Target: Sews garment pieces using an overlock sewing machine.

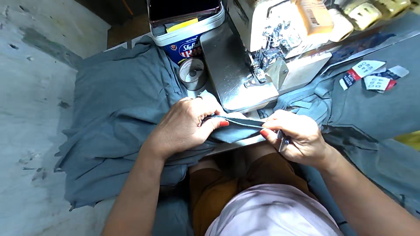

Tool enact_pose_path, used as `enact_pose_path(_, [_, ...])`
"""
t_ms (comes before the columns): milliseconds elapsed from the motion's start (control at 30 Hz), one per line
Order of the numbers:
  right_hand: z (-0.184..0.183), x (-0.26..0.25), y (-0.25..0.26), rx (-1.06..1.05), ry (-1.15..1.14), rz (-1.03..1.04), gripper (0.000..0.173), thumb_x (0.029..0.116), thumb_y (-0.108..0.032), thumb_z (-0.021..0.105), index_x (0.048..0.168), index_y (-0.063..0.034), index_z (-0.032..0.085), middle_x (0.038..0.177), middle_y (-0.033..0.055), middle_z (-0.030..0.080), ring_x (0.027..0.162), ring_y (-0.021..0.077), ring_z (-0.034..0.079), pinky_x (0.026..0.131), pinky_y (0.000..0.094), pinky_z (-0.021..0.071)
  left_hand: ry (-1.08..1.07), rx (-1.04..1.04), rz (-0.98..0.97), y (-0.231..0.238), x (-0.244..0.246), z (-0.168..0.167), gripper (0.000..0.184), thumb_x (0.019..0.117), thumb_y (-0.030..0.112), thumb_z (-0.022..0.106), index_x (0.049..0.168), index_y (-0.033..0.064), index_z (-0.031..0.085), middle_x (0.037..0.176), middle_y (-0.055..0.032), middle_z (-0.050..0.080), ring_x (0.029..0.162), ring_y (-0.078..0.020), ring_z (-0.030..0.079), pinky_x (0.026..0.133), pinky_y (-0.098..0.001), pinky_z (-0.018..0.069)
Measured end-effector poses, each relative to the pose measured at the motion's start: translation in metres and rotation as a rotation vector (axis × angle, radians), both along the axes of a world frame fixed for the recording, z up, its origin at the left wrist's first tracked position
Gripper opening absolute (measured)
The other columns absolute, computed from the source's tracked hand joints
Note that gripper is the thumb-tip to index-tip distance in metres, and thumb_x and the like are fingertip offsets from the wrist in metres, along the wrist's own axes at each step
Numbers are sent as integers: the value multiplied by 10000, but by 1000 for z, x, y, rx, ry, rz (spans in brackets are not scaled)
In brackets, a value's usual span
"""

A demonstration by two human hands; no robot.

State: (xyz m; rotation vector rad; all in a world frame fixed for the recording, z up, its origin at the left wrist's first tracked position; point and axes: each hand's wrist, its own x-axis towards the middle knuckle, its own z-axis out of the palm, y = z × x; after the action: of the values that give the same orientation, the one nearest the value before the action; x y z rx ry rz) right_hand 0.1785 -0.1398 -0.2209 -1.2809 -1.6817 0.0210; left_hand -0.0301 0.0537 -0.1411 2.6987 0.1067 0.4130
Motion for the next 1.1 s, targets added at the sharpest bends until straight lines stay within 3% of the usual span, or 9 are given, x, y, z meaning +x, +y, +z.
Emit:
enact_pose_path(200, [-1, 1, 1, -30, 91, 20, 235, 1009, -166, 568, 858, -8, 656, 774, 49, 577, 765, 6, 551, 692, 103, 435, 33, -147, -25, 7, 0, -4, 164, 961, 238, 637, 986, 119, 746, 894, 56, 682, 833, 23, 615, 733, -141, 486])
enact_pose_path(267, [-1, -1, 1, -20, 95, 14, 225, 997, -153, 567, 850, -4, 650, 777, 55, 589, 771, 8, 558, 703, 104, 444, 45, -85, -57, 6, -4, 1, 182, 946, 222, 641, 1005, 81, 741, 932, 0, 695, 893, -42, 638, 785, -195, 497])
enact_pose_path(333, [1, -3, 1, -9, 79, 3, 226, 999, -156, 567, 866, -2, 665, 779, 61, 604, 773, 10, 562, 710, 103, 441, 32, -7, -35, -3, -3, 9, 166, 942, 161, 634, 962, 34, 740, 886, -69, 690, 850, -154, 641, 763, -302, 477])
enact_pose_path(433, [2, -6, -1, 20, 1, -30, 240, 1003, -168, 556, 902, -5, 700, 801, 92, 647, 767, 46, 587, 702, 123, 450, -12, 154, 18, -16, -1, 15, 175, 949, 79, 579, 903, -13, 721, 838, -145, 699, 818, -276, 676, 838, -418, 495])
enact_pose_path(500, [2, -7, -2, 34, -35, -40, 249, 1013, -180, 552, 912, -11, 706, 817, 105, 667, 773, 62, 608, 709, 135, 464, -29, 197, 40, -21, -1, 16, 178, 953, 58, 573, 902, -21, 726, 848, -163, 710, 834, -304, 695, 862, -433, 511])
enact_pose_path(600, [0, -8, -3, 39, -52, -37, 257, 1027, -196, 536, 927, -26, 701, 798, 91, 651, 742, 64, 587, 685, 141, 451, -117, 238, 44, -19, -6, 4, 183, 972, 95, 590, 911, 9, 738, 843, -143, 710, 830, -284, 688, 837, -409, 510])
enact_pose_path(800, [21, -14, -11, -35, -68, -99, 278, 1024, -186, 532, 941, -9, 729, 753, 133, 686, 682, 133, 600, 692, 202, 456, -241, 198, 143, -33, -1, 10, 125, 943, 24, 660, 886, -58, 736, 870, -180, 737, 867, -276, 715, 926, -351, 530])
enact_pose_path(967, [0, -11, -5, 96, -148, -96, 254, 1039, -197, 493, 933, -49, 670, 788, 99, 639, 701, 123, 578, 637, 195, 441, -385, 266, 178, -34, -4, 1, 148, 930, 46, 700, 838, -62, 744, 830, -185, 747, 861, -263, 745, 937, -333, 538])
enact_pose_path(1100, [12, -13, -10, 60, -164, -127, 265, 1030, -190, 509, 977, -42, 722, 855, 150, 737, 737, 191, 671, 695, 254, 510, -459, 326, 147, -30, -6, -9, 195, 977, 123, 670, 839, -10, 701, 808, -154, 728, 878, -219, 730, 939, -297, 518])
